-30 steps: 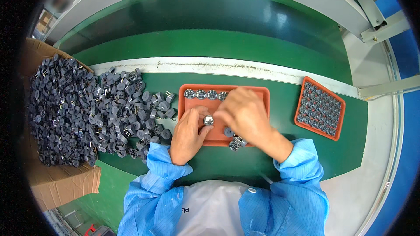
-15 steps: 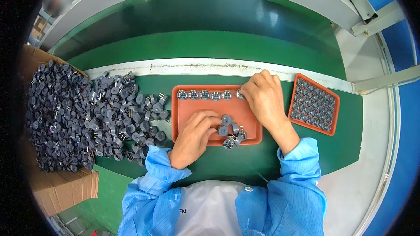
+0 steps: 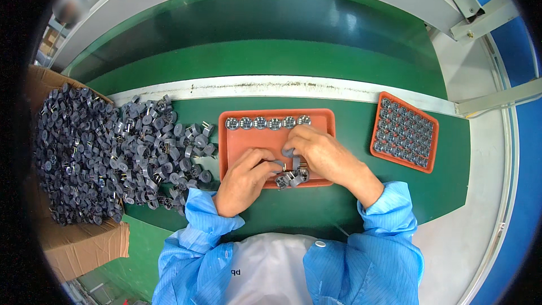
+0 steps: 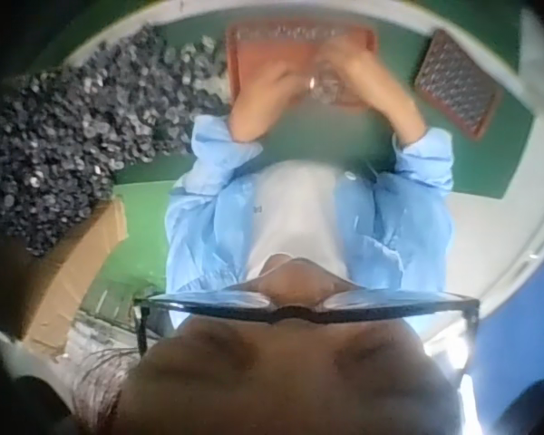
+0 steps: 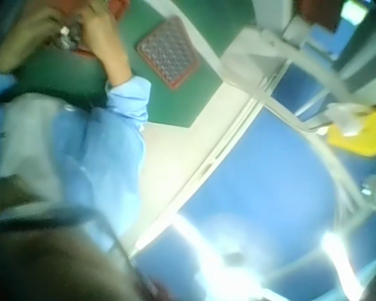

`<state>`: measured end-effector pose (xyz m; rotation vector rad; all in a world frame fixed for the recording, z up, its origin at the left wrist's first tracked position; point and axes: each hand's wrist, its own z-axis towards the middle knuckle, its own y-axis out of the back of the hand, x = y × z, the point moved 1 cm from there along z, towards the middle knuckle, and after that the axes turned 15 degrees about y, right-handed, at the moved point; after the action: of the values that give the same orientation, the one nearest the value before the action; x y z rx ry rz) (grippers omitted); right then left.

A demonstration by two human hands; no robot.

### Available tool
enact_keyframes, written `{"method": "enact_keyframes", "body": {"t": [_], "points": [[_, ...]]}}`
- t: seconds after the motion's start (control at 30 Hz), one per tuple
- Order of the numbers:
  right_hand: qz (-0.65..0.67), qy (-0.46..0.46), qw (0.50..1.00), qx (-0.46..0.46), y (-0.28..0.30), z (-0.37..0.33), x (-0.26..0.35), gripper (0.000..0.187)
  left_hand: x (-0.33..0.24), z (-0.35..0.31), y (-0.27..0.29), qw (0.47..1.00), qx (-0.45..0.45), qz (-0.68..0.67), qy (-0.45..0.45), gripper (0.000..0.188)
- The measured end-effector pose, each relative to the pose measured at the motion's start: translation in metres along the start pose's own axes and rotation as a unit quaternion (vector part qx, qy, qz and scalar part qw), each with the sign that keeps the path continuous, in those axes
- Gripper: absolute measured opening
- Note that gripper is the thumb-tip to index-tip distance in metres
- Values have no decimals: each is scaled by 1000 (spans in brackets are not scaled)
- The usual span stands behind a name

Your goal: The person picks small grey components by hand from a large pile in a cardboard box and arranges them neatly in a red sorting tray on a green conveyor belt.

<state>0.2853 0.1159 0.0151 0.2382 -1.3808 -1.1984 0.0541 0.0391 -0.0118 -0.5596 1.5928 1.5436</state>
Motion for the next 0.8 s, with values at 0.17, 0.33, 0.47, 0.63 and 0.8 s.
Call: {"method": "enact_keyframes", "body": {"t": [0.17, 0.33, 0.47, 0.63, 0.8], "points": [[23, -14, 1000, -10, -4, 2, -2, 28, 1, -4, 4, 999, -42, 4, 32, 31], [-4, -15, 1000, 2, -8, 5, -1, 27, 7, -7, 12, 991, -61, 112, 33, 34], [-4, -96, 995, 29, -3, 2, 2, 21, 4, -6, 10, 990, -65, 115, 40, 46], [-50, -83, 995, -4, -14, 5, 6, 15, -2, -1, 2, 990, -33, 138, -19, 73], [-98, -71, 991, -48, -23, 2, 7, 12, 7, -4, -2, 997, 5, 78, -13, 64]]}}
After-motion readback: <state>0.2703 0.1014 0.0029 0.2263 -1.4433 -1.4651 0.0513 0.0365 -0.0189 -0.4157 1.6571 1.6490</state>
